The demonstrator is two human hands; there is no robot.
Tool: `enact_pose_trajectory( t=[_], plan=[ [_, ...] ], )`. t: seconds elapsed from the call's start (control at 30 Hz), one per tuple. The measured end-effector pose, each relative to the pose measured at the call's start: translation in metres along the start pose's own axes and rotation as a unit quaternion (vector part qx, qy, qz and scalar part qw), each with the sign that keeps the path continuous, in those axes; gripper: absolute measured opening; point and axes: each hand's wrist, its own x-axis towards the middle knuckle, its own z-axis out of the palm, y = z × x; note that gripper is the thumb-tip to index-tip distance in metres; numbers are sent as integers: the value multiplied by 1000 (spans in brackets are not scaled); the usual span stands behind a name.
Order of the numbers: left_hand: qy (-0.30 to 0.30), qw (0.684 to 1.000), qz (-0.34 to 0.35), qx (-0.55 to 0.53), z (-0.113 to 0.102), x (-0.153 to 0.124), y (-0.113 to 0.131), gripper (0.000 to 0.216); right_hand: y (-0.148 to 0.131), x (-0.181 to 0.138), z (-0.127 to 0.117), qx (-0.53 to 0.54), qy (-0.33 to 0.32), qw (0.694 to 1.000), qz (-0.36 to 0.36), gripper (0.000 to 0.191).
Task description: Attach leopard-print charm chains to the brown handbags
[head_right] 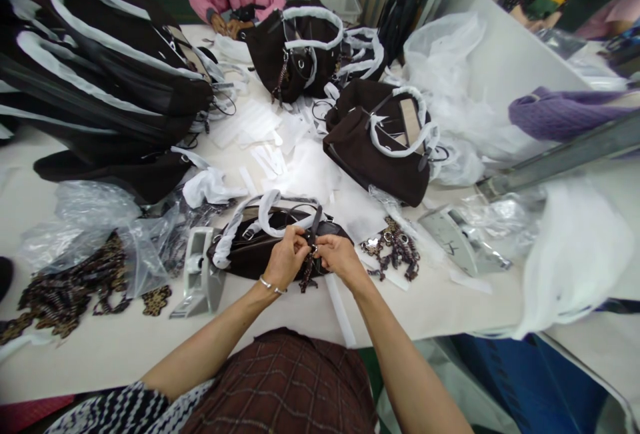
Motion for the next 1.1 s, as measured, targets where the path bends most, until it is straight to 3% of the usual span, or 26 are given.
enact_pose_trajectory(
  t=[0.1,0.3,0.5,0.83,1.1],
  plan=[
    [-12,1000,1,-11,1,-3,-2,29,3,1,-2,-70,14,997,-3,18],
    [10,1000,0,20,7,-3,1,29,6,0,-10,-219,71,967,-106,15],
    [11,994,26,106,11,-7,6,25,10,5,-20,-204,41,976,-58,13],
    [-37,998,13,-39,4,-2,-2,28,6,-6,-22,-161,13,981,-107,18],
    [-37,999,4,-30,4,5,0,32,1,-4,-19,-183,38,974,-126,20]
  ],
)
